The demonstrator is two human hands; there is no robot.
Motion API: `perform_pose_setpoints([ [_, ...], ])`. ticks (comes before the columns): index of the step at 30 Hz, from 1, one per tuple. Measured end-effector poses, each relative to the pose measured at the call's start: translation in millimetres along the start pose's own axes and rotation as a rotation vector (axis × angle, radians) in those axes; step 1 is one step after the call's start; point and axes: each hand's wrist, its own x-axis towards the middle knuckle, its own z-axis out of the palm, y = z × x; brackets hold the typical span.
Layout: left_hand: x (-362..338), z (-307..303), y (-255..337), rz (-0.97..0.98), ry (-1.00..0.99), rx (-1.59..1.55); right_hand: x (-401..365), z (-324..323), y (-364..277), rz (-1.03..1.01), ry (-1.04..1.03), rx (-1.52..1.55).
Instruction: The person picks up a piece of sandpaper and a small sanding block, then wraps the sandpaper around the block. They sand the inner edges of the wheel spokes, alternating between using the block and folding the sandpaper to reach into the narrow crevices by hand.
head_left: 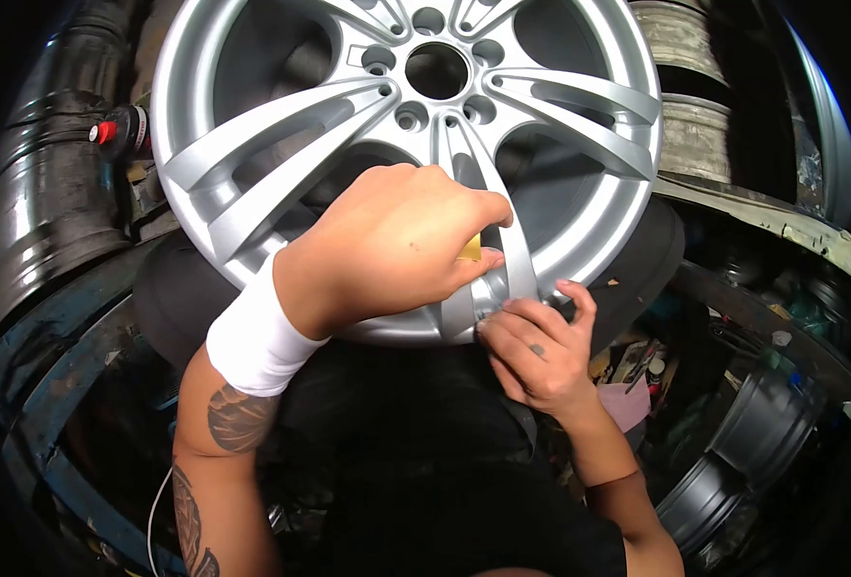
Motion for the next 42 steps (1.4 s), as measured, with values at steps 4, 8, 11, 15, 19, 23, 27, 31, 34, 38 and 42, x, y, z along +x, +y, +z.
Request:
perform_pose_setpoints([
  [4,0.0,-0.1,-0.8,0.008,0.007,0.003,-1.3,-4.2,3.1,-0.002,0.004,-0.025],
  [8,-0.8,-1.9,0.2,-0.006,-0.010,0.029,4.3,-2.3,-2.4,-0.030,-0.003,-0.028],
  [11,-0.1,-3.1,1.8,-0.017,-0.023,-0.001,3.3,-3.7,2.9,-0.048,-0.008,-0.038],
  [15,-2.0,-2.5,1.3,-0.031,-0.048,0.009,2.8,-7.4,2.1,-0.028,-0.052,-0.013],
  [19,-2.2,-1.4,-1.8,-0.007,-0.054,0.073,0.8,-5.9,8.0,-0.045,-0.036,-0.009],
  [23,-6.0,6.6,-5.8,0.031,-0.020,0.072,0.4,-0.4,2.9,-0.048,-0.018,0.004],
  [27,-5.5,2.9,-4.0,0.020,-0.042,0.101,-5.8,-5.4,11.2,-0.043,-0.016,-0.017],
  [31,-5.7,2.6,-3.7,0.002,-0.044,0.102,-6.4,6.1,5.8,-0.026,0.007,0.055],
  [34,-4.8,3.9,-4.5,0.023,-0.033,0.101,-8.6,0.0,13.5,-0.017,0.003,0.055],
  [38,-6.2,5.8,-4.3,0.001,-0.065,0.112,-7.0,5.9,10.5,-0.016,0.023,0.085],
  [42,-5.0,4.5,-4.2,-0.007,-0.075,0.111,-10.1,1.0,18.7,-0.034,0.010,0.068],
])
